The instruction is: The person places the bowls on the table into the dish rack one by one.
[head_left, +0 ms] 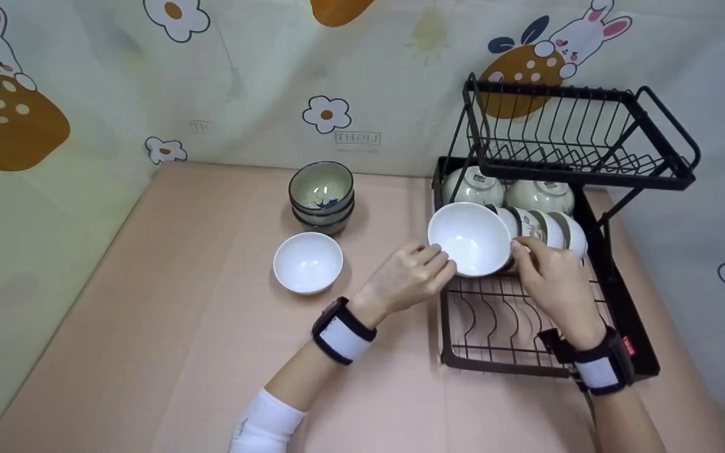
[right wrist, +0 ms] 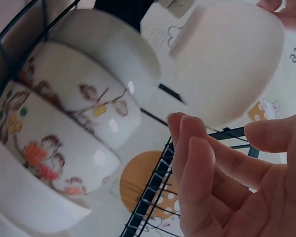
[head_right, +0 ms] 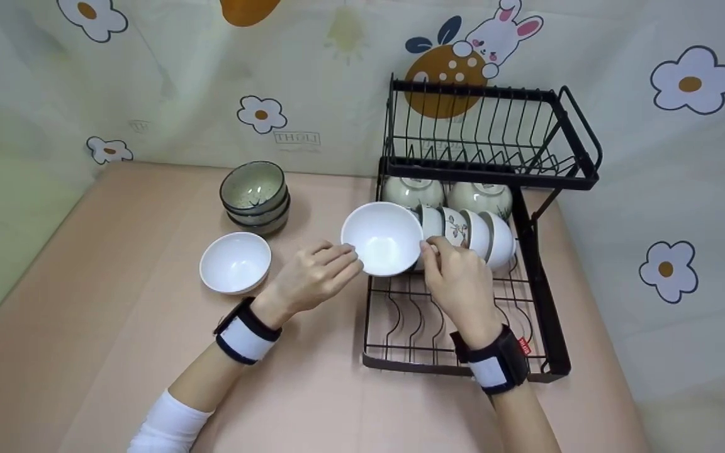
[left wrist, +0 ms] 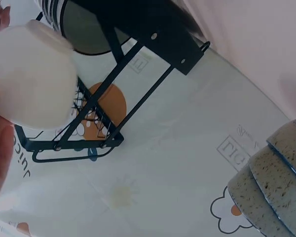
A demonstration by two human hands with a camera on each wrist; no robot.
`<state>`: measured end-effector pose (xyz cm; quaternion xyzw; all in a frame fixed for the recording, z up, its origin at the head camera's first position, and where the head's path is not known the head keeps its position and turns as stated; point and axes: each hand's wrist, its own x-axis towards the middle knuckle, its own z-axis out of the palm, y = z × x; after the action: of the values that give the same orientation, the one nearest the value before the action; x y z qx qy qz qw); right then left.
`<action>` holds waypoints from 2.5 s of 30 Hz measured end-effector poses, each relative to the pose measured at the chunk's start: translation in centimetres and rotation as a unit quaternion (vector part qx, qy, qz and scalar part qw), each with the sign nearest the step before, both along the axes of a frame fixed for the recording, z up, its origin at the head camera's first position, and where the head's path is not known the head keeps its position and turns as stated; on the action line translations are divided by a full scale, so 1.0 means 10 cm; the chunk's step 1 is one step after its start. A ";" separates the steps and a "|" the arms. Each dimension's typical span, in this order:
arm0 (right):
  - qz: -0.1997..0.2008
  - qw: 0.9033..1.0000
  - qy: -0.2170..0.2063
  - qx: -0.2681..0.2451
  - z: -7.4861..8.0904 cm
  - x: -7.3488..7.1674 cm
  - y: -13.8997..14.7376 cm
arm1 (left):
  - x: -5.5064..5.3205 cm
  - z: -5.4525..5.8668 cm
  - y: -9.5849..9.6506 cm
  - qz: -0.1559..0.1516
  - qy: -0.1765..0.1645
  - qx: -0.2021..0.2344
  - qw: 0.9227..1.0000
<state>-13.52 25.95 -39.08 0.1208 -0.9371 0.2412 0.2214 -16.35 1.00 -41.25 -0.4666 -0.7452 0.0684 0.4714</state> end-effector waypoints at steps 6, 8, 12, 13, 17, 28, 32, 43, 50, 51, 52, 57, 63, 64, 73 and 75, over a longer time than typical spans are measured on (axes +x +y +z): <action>-0.002 0.999 -0.046 -0.027 0.03 0.03 0.00 | -0.03 -0.07 0.07 -0.062 0.040 0.010 0.997; -0.006 0.998 -0.050 -0.030 0.04 0.04 0.00 | -0.03 -0.09 0.08 -0.077 0.048 0.011 0.996; -0.013 0.998 -0.049 -0.031 0.03 0.03 0.01 | -0.04 -0.14 0.10 -0.098 0.053 0.009 0.994; -0.015 0.998 -0.047 -0.030 0.03 0.03 0.01 | -0.04 -0.14 0.10 -0.104 0.052 0.008 0.993; -0.020 0.999 -0.041 -0.025 0.03 0.04 0.00 | -0.04 -0.15 0.12 -0.116 0.044 0.001 0.992; -0.034 0.999 -0.017 -0.027 0.04 0.04 0.01 | 0.00 -0.11 0.13 -0.085 -0.016 -0.043 0.995; -0.049 0.999 0.002 -0.015 0.05 0.08 0.00 | 0.01 -0.10 0.13 -0.050 -0.031 -0.060 0.996; -0.091 0.988 0.104 0.066 0.05 0.16 0.04 | -0.02 -0.12 0.09 -0.004 -0.075 -0.082 0.994; -0.110 0.973 0.170 0.114 0.03 0.20 -0.01 | -0.03 -0.18 0.09 0.026 -0.128 -0.126 0.983; -0.112 0.972 0.172 0.118 0.03 0.20 -0.02 | -0.03 -0.19 0.10 0.031 -0.138 -0.133 0.981; -0.113 0.971 0.173 0.121 0.03 0.21 -0.03 | -0.02 -0.19 0.10 0.036 -0.147 -0.142 0.978; -0.105 0.967 0.184 0.140 0.00 0.24 -0.07 | 0.00 -0.21 0.14 0.058 -0.178 -0.178 0.966; -0.079 0.963 0.187 0.180 -0.04 0.26 -0.15 | 0.01 -0.23 0.15 0.061 -0.172 -0.168 0.969; -0.076 0.963 0.181 0.188 -0.04 0.27 -0.16 | 0.01 -0.23 0.15 0.061 -0.170 -0.166 0.969; -0.065 0.948 0.149 0.274 -0.14 0.31 -0.27 | 0.02 -0.21 0.15 0.059 -0.174 -0.171 0.968; -0.066 0.944 0.158 0.281 -0.17 0.31 -0.30 | 0.02 -0.21 0.15 0.060 -0.172 -0.172 0.968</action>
<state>-10.39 22.90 -40.79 0.1521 -0.9258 -0.0693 0.3391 -16.19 2.53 -43.32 -0.4997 -0.8190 0.1420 0.2438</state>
